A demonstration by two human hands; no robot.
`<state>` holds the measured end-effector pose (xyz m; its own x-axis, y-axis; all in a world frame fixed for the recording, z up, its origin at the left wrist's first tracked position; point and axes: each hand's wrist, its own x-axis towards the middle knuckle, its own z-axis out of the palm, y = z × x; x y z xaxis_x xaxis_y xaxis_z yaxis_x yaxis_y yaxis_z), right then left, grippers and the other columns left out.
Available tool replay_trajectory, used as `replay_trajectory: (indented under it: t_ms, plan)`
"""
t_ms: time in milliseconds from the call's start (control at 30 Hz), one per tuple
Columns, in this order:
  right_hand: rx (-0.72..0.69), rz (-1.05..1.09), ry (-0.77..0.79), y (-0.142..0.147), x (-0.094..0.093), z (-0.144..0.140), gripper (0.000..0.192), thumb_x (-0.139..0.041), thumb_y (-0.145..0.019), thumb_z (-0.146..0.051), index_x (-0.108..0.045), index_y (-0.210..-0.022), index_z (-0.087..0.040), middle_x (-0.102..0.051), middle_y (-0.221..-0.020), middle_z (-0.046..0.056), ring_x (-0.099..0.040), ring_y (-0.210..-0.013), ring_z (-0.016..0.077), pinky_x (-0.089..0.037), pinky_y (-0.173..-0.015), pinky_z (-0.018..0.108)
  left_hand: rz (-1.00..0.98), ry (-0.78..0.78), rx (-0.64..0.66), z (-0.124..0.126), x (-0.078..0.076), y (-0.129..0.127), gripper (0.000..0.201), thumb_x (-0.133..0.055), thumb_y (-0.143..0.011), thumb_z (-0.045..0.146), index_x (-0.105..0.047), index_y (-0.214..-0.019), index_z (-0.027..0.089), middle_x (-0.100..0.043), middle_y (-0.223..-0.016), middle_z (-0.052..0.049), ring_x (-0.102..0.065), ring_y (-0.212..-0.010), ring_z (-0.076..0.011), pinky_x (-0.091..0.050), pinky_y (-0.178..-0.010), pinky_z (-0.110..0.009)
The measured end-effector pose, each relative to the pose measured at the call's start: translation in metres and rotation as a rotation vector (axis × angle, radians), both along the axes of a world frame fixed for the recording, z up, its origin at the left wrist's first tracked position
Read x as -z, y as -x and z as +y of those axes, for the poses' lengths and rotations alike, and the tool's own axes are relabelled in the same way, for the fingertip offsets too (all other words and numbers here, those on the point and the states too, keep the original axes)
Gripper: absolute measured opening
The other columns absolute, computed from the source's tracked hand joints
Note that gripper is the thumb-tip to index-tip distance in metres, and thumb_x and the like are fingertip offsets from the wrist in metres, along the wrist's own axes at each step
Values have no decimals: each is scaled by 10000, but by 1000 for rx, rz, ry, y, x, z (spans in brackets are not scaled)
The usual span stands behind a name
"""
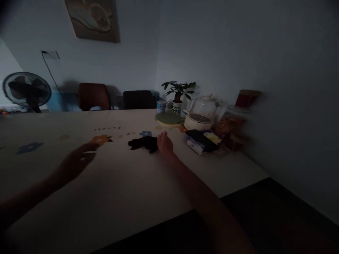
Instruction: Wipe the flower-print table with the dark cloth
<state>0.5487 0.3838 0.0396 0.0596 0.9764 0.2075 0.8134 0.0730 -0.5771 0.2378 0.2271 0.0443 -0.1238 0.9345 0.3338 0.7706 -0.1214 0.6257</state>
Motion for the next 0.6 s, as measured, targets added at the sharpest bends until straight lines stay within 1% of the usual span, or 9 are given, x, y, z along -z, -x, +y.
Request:
replay_trajectory:
  t_ms: [33, 67, 100, 167, 233, 300, 433, 533, 600]
  plan:
    - [-38, -5, -4, -4, 2, -10, 348, -358, -943, -273, -532, -1222, -158, -647, -1188, 161, -622, -1082, 315, -474, -910, 420, 17, 23, 60, 16, 1, -23, 435, -421, -857, 388, -576, -1201, 172, -627, -1248, -141, -668, -982, -225, -565, -890, -421]
    - [-86, -10, -18, -8, 4, -20, 336, -371, -941, -277, -530, -1222, -181, -639, -1224, 136, -614, -1109, 299, -467, -935, 406, 86, 6, 118, 32, 3, -46, 434, -411, -874, 360, -572, -1230, 171, -614, -1277, -140, -626, -1103, -236, -518, -983, -445]
    - [-139, -18, -43, -13, 7, -29, 334, -377, -940, -287, -526, -1226, -198, -629, -1253, 117, -604, -1133, 284, -460, -958, 394, 172, 5, 195, 48, 5, -68, 445, -408, -890, 331, -554, -1278, 169, -577, -1339, -138, -553, -1231, -247, -449, -1069, -468]
    - [-235, -39, -115, -25, 14, -43, 354, -355, -942, -323, -520, -1236, -212, -622, -1270, 104, -593, -1158, 267, -453, -990, 390, 366, 56, 337, 76, 11, -109, 491, -424, -918, 306, -480, -1393, 194, -428, -1501, -111, -357, -1413, -273, -299, -1168, -538]
    - [-285, -50, -181, -36, 19, -50, 388, -313, -939, -358, -525, -1230, -214, -632, -1249, 113, -602, -1144, 263, -463, -988, 401, 503, 122, 424, 102, 16, -142, 529, -430, -945, 335, -402, -1464, 240, -310, -1574, -70, -206, -1479, -301, -178, -1184, -622]
    - [-282, -33, -217, -44, 21, -51, 407, -293, -924, -381, -535, -1206, -218, -647, -1221, 118, -615, -1122, 266, -481, -965, 412, 562, 147, 487, 126, 20, -169, 537, -409, -965, 400, -365, -1485, 274, -284, -1588, -46, -147, -1490, -315, -156, -1170, -658]
    - [-266, 35, -316, -52, 16, -46, 402, -296, -913, -414, -554, -1154, -224, -677, -1155, 126, -640, -1072, 270, -508, -916, 422, 583, 137, 589, 173, 19, -203, 508, -317, -988, 466, -381, -1467, 307, -280, -1589, -15, -155, -1482, -289, -231, -1158, -634]
    - [-269, 27, -426, -58, 13, -43, 391, -315, -927, -422, -581, -1100, -194, -701, -1066, 128, -662, -1002, 272, -521, -870, 427, 566, 204, 549, 209, 17, -212, 516, -278, -984, 502, -359, -1470, 349, -230, -1608, 19, -107, -1492, -281, -206, -1135, -696]
    - [-269, 2, -469, -62, 13, -41, 395, -330, -936, -434, -599, -1073, -180, -709, -1032, 119, -669, -968, 270, -526, -844, 431, 555, 248, 492, 233, 17, -205, 530, -258, -978, 517, -331, -1481, 366, -202, -1615, 35, -81, -1497, -276, -191, -1118, -729]
